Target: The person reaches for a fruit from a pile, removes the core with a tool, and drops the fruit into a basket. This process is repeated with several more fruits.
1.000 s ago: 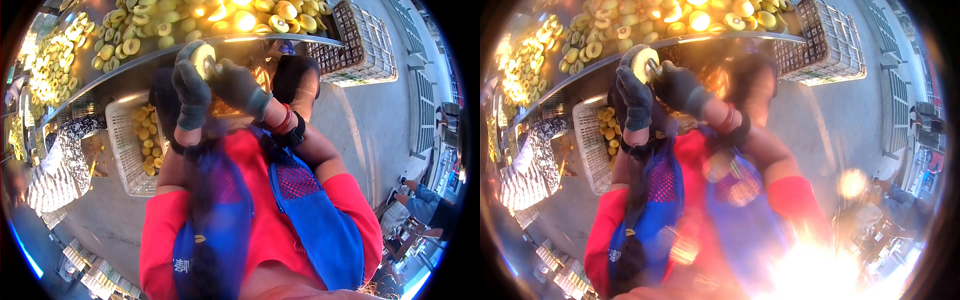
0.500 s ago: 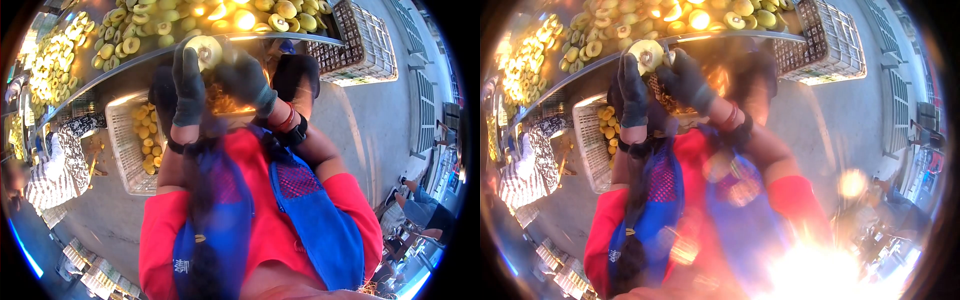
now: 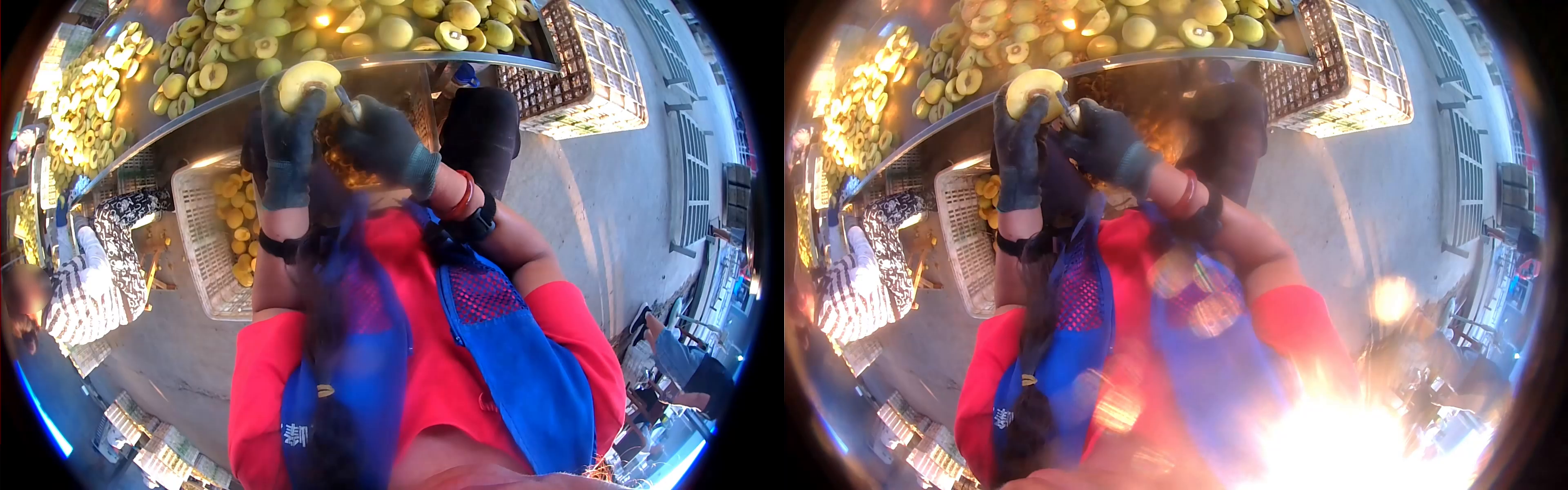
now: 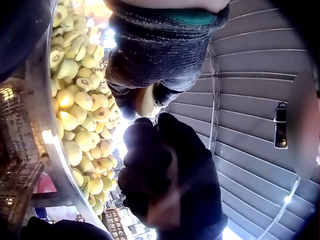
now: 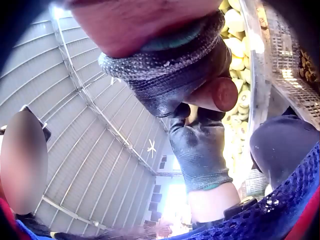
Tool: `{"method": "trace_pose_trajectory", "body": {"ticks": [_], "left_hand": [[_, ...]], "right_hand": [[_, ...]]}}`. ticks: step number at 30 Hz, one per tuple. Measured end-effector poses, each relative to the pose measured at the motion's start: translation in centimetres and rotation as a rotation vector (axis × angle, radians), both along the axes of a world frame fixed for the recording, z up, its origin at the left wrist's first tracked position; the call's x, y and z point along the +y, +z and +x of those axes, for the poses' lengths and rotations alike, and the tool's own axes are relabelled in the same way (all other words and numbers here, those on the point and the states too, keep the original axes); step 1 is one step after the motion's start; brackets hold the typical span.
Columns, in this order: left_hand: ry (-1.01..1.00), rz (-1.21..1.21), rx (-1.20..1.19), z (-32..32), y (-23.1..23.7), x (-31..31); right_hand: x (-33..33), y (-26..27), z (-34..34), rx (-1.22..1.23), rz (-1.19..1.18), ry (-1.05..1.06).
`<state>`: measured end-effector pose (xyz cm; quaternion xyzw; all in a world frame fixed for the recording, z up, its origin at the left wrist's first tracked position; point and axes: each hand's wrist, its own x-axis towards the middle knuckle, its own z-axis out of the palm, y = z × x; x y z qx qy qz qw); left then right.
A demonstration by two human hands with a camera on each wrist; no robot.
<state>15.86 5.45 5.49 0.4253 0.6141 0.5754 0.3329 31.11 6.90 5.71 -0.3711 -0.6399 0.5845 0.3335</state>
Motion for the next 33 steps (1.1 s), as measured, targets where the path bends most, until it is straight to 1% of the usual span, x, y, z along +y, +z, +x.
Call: {"method": "trace_pose_trajectory", "body": {"ticks": [2, 4, 7, 10, 13, 16, 19, 22, 25, 28, 31, 33], "left_hand": [[-0.011, 0.057, 0.036, 0.4, 0.6, -0.1], [-0.073, 0.203, -0.051, 1.6, 1.6, -0.3], [-0.1, 0.302, -0.113, 1.4, 1.0, -0.3], [-0.019, 0.306, 0.067, 1.9, 0.6, -0.3], [0.032, 0.424, 0.173, 3.0, 0.5, -0.4], [0.027, 0.504, 0.256, 2.9, -0.5, -0.1], [0.037, 0.503, 0.332, 2.6, -0.6, -0.1], [0.009, 0.5, 0.276, 3.0, 0.4, -0.5], [0.001, 0.492, 0.279, 2.9, 0.4, -0.5], [-0.026, 0.451, 0.274, 3.0, 0.9, -0.8], [-0.047, 0.421, 0.255, 3.3, 1.6, -1.0], [-0.086, 0.425, 0.206, 2.8, 1.1, -0.9]], "right_hand": [[0.1, 0.1, -0.2, -0.049, 0.044, -0.03], [0.1, 0.3, -0.4, -0.103, 0.107, -0.07], [0.0, 0.0, -0.6, -0.088, 0.189, -0.104], [-0.1, -0.5, -1.0, -0.117, 0.224, -0.166], [0.1, -0.9, -1.3, -0.129, 0.245, -0.171], [0.0, -0.9, -1.4, -0.092, 0.277, -0.146], [0.3, -0.3, -1.3, -0.155, 0.258, -0.115], [0.6, 0.9, -1.1, -0.336, 0.269, -0.006], [0.8, -0.2, -1.2, -0.319, 0.332, 0.023], [0.8, 0.3, -0.8, -0.085, 0.283, 0.117], [0.6, -0.6, -1.1, 0.17, 0.178, 0.122], [0.7, 0.5, -0.5, 0.168, -0.154, 0.215]]}}
